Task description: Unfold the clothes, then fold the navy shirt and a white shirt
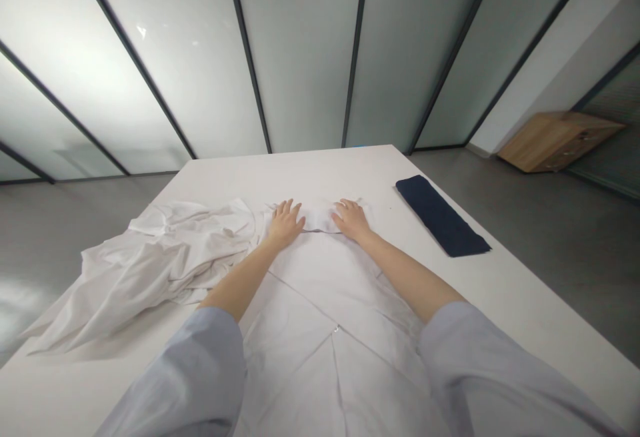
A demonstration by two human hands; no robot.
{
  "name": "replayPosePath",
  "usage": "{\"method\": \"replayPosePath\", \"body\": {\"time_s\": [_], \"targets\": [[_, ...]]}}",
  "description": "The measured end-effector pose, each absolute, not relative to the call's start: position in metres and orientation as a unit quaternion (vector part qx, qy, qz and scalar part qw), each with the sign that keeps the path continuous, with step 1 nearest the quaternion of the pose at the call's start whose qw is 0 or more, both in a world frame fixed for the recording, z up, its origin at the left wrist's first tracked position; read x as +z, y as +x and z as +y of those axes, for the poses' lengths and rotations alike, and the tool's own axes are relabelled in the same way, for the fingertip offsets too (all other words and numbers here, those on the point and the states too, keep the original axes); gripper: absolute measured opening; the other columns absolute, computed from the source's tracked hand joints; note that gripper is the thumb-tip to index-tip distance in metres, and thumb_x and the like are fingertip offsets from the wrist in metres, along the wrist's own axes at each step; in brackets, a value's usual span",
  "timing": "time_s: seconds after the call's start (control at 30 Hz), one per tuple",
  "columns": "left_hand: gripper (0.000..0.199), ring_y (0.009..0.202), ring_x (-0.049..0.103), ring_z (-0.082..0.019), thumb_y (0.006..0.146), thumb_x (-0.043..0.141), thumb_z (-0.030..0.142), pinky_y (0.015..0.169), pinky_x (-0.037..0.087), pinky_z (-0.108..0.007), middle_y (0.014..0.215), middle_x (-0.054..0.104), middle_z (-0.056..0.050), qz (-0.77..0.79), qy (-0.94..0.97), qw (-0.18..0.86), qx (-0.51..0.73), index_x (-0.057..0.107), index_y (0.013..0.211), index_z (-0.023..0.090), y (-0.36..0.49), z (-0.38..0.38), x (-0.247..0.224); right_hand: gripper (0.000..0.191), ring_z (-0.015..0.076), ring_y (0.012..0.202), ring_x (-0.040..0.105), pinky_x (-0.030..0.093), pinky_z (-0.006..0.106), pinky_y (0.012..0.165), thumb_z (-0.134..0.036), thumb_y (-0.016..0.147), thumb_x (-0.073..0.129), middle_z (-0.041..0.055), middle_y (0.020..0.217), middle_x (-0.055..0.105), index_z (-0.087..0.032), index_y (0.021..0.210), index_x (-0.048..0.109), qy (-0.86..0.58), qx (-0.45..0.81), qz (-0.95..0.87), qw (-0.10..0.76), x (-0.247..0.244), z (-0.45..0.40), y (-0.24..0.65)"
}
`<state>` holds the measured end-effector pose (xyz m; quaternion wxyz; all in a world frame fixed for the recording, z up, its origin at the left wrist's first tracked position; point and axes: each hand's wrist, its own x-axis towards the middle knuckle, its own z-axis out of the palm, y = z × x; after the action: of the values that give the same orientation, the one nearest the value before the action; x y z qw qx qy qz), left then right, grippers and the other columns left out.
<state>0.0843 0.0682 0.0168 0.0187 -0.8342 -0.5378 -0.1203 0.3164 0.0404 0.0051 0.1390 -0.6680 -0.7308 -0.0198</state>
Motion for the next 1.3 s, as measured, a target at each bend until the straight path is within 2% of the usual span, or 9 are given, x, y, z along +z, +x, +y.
{"method": "replayPosePath", "body": {"time_s": [0.1, 0.23, 0.43, 0.57, 0.67, 0.9, 1.07, 1.17, 1.3], "targets": [[0.067, 0.143, 0.022, -0.037, 0.093, 0.032, 0.058, 0.112, 0.022, -0.054, 0.156, 0.029, -0.015, -0.562, -0.826, -0.023, -0.027, 0.034, 0.148, 0.019, 0.091, 0.067, 0.005, 0.065, 0.0342, 0.140, 0.026, 0.021, 0.048, 0.110, -0.058, 0.095, 0.032, 0.0153, 0.154, 0.032, -0.019, 0.146, 0.038, -0.691, 0.034, -0.719, 0.065, -0.006, 0.039, 0.307], [0.071, 0.144, 0.020, -0.037, 0.093, 0.026, 0.061, 0.114, 0.020, -0.054, 0.157, 0.025, -0.016, -0.566, -0.824, -0.016, -0.017, 0.031, 0.150, 0.018, 0.090, 0.067, -0.005, 0.072, 0.0348, 0.143, 0.019, 0.014, 0.049, 0.113, -0.064, 0.094, 0.026, 0.0160, 0.157, 0.025, -0.020, 0.150, 0.031, -0.696, 0.053, -0.715, 0.040, -0.014, 0.038, 0.305], [0.067, 0.146, 0.020, -0.028, 0.094, 0.028, 0.052, 0.118, 0.017, -0.043, 0.158, 0.025, -0.014, -0.548, -0.833, 0.038, -0.062, 0.030, 0.150, 0.014, 0.091, 0.039, 0.003, 0.071, 0.0350, 0.143, 0.020, 0.015, 0.049, 0.113, -0.063, 0.094, 0.026, 0.0163, 0.157, 0.025, -0.019, 0.150, 0.032, -0.696, 0.049, -0.715, 0.044, -0.011, 0.038, 0.307], [0.074, 0.146, 0.017, -0.034, 0.092, 0.025, 0.062, 0.114, 0.020, -0.056, 0.159, 0.022, -0.013, -0.557, -0.830, -0.020, -0.010, 0.026, 0.152, 0.020, 0.097, -0.004, 0.002, 0.069, 0.0351, 0.143, 0.021, 0.017, 0.049, 0.113, -0.061, 0.094, 0.030, 0.0161, 0.157, 0.026, -0.019, 0.149, 0.033, -0.696, 0.043, -0.716, 0.046, -0.009, 0.044, 0.307], [0.077, 0.145, 0.015, -0.038, 0.089, 0.023, 0.068, 0.111, 0.017, -0.063, 0.160, 0.019, -0.013, -0.558, -0.829, -0.043, 0.017, 0.025, 0.152, 0.023, 0.101, -0.026, -0.001, 0.066, 0.0347, 0.142, 0.024, 0.019, 0.050, 0.112, -0.058, 0.094, 0.033, 0.0157, 0.156, 0.027, -0.019, 0.148, 0.035, -0.694, 0.041, -0.718, 0.048, -0.005, 0.052, 0.307], [0.081, 0.146, 0.010, -0.039, 0.088, 0.018, 0.070, 0.111, 0.013, -0.065, 0.161, 0.013, -0.013, -0.567, -0.823, -0.036, 0.023, 0.020, 0.153, 0.023, 0.105, -0.005, -0.003, 0.060, 0.0307, 0.142, 0.026, 0.021, 0.046, 0.113, -0.047, 0.096, 0.035, 0.0153, 0.155, 0.030, -0.016, 0.147, 0.035, -0.689, -0.002, -0.720, 0.087, 0.014, 0.045, 0.311], [0.079, 0.146, 0.012, -0.038, 0.089, 0.020, 0.069, 0.111, 0.014, -0.064, 0.160, 0.016, -0.014, -0.553, -0.832, -0.034, 0.024, 0.023, 0.153, 0.022, 0.108, 0.032, 0.001, 0.061, 0.0317, 0.141, 0.028, 0.018, 0.049, 0.114, -0.050, 0.093, 0.040, 0.0141, 0.154, 0.032, -0.019, 0.145, 0.039, -0.643, 0.002, -0.763, 0.070, 0.016, 0.001, 0.313], [0.077, 0.145, 0.017, -0.038, 0.089, 0.027, 0.067, 0.110, 0.017, -0.063, 0.159, 0.021, -0.016, -0.548, -0.836, -0.034, 0.003, 0.028, 0.150, 0.021, 0.111, 0.054, 0.004, 0.067, 0.0344, 0.142, 0.025, 0.018, 0.053, 0.113, -0.057, 0.093, 0.036, 0.0138, 0.156, 0.028, -0.022, 0.149, 0.034, -0.654, 0.048, -0.754, 0.039, 0.009, -0.026, 0.309], [0.059, 0.138, 0.034, -0.029, 0.092, 0.039, 0.051, 0.112, 0.026, -0.050, 0.151, 0.038, -0.014, -0.527, -0.847, -0.011, -0.066, 0.042, 0.141, 0.019, 0.112, 0.065, 0.009, 0.072, 0.0384, 0.144, 0.015, 0.015, 0.061, 0.111, -0.065, 0.093, 0.026, 0.0131, 0.159, 0.020, -0.024, 0.152, 0.028, -0.683, 0.078, -0.726, 0.013, -0.003, -0.041, 0.303]]}}
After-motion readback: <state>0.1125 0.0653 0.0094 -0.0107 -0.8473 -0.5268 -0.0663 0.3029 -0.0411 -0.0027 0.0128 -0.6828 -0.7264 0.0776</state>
